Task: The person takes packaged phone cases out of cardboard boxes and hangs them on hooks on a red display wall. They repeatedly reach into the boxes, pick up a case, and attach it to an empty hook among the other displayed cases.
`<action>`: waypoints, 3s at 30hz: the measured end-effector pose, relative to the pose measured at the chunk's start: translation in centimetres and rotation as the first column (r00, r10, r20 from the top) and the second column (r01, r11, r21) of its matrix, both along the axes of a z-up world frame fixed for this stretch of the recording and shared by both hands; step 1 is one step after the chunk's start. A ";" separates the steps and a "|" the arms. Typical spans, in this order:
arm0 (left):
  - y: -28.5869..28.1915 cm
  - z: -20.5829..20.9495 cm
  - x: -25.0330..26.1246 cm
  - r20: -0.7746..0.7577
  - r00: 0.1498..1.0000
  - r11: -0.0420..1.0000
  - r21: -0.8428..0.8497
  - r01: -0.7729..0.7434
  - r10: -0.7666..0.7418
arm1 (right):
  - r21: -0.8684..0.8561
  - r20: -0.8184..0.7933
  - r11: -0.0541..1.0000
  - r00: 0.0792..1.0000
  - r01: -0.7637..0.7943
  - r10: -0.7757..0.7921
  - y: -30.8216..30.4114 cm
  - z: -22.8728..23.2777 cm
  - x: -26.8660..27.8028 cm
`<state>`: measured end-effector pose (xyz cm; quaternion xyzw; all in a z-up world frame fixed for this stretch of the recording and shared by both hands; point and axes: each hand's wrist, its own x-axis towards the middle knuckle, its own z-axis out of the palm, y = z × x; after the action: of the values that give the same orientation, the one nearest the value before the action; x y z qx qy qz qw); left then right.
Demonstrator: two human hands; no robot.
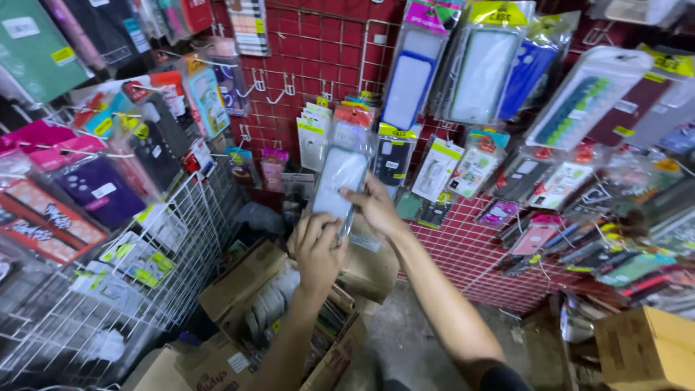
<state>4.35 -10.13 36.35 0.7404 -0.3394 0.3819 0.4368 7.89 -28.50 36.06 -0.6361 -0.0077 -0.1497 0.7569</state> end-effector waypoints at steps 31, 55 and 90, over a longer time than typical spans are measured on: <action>-13.6 13.8 15.7 0.389 0.920 0.987 0.121 -0.103 0.048 | -0.265 0.410 0.948 0.911 0.174 -0.053 -11.9 16.8 15.1; -20.6 10.2 23.5 0.231 0.960 0.961 0.189 -0.203 0.158 | -0.106 0.387 0.972 0.909 0.211 -0.155 -12.8 14.1 21.8; -16.7 4.8 24.3 0.002 0.995 0.940 0.327 0.097 -0.103 | -0.349 0.472 0.722 0.778 0.597 -0.415 -6.5 6.4 19.3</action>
<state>28.63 -26.87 41.20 0.7806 -0.4393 0.3048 0.3236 27.22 -34.99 42.43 -0.7411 -0.0062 -0.4612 0.4878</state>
